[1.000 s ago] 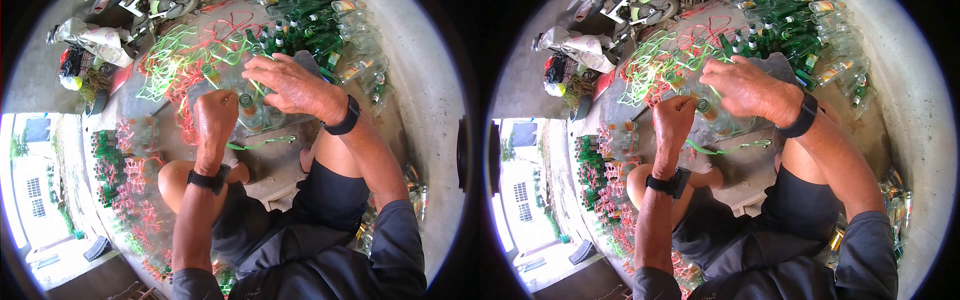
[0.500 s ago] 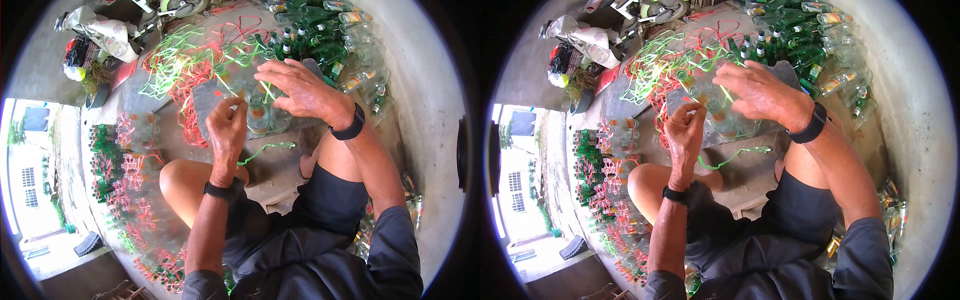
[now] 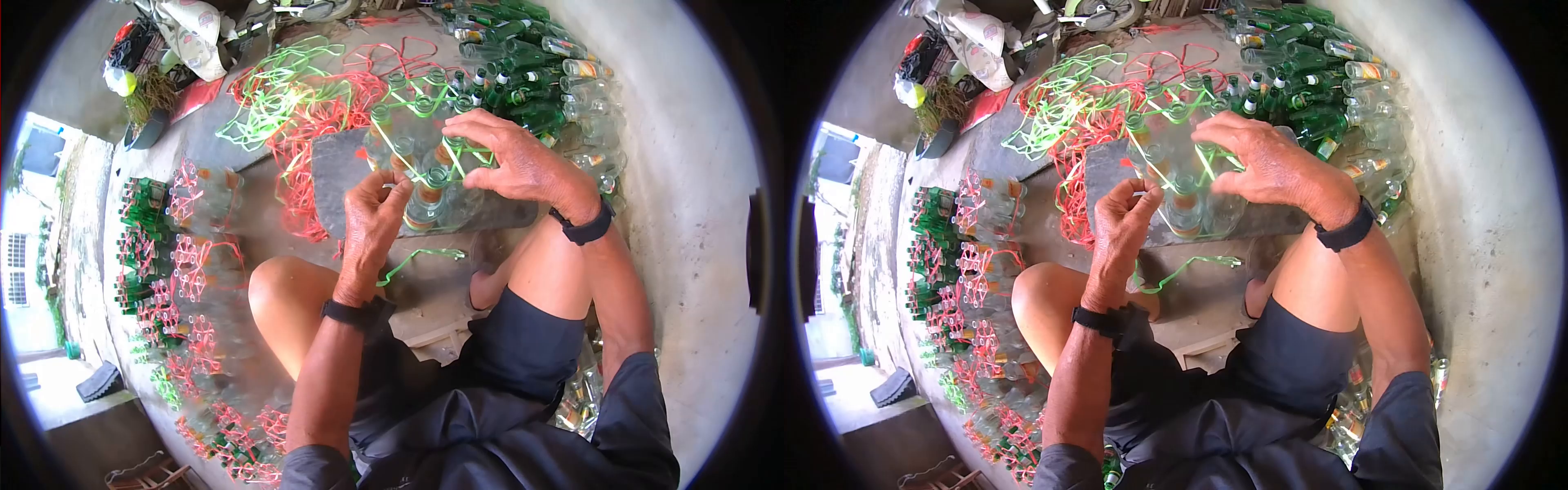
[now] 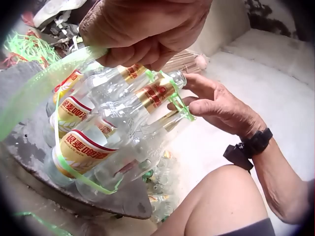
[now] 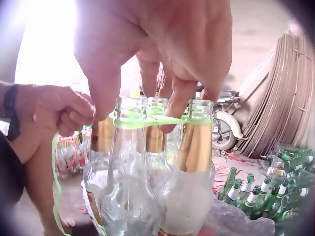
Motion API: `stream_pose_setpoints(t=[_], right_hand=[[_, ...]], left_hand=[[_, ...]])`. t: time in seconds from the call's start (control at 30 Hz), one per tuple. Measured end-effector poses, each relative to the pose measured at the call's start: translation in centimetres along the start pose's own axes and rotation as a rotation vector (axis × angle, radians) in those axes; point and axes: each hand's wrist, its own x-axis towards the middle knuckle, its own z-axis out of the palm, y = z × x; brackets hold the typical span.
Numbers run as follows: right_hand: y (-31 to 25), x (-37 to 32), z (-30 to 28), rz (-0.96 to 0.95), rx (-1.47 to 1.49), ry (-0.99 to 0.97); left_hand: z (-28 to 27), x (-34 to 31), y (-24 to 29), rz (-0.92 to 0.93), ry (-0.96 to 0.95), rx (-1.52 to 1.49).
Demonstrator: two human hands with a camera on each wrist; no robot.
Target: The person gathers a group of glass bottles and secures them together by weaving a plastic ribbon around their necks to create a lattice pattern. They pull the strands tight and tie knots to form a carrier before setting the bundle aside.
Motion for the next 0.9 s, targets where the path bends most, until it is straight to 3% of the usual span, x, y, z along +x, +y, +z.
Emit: stream_pose_setpoints(t=[0.07, 0.2, 0.27, 0.4, 0.67, 0.8, 0.9], right_hand=[[-0.5, 0.4, -0.5, -0.047, -0.06, 0.098], [-1.0, 2.0, -0.7, -0.089, -0.144, 0.078], [-1.8, 2.6, -0.3, -0.088, -0.227, -0.07], [-1.1, 3.9, 0.8, -0.155, -0.269, -0.153], [-1.5, 6.0, 0.6, 0.014, -0.222, -0.42], [-1.3, 6.6, 0.5, -0.065, -0.185, -0.402], [-1.9, 7.5, 0.0, 0.029, -0.162, -0.511]], left_hand=[[0.0, 0.3, -0.3, 0.007, -0.002, 0.007], [0.1, 1.1, -0.8, -0.013, -0.015, -0.033], [0.1, 1.4, -1.1, -0.029, -0.019, -0.02], [0.8, 1.8, -1.8, -0.037, 0.009, -0.115], [1.8, 2.3, -1.8, -0.174, 0.034, -0.201], [2.4, 2.6, -2.0, -0.207, 0.077, -0.257], [2.8, 2.7, -2.1, -0.226, 0.093, -0.286]])
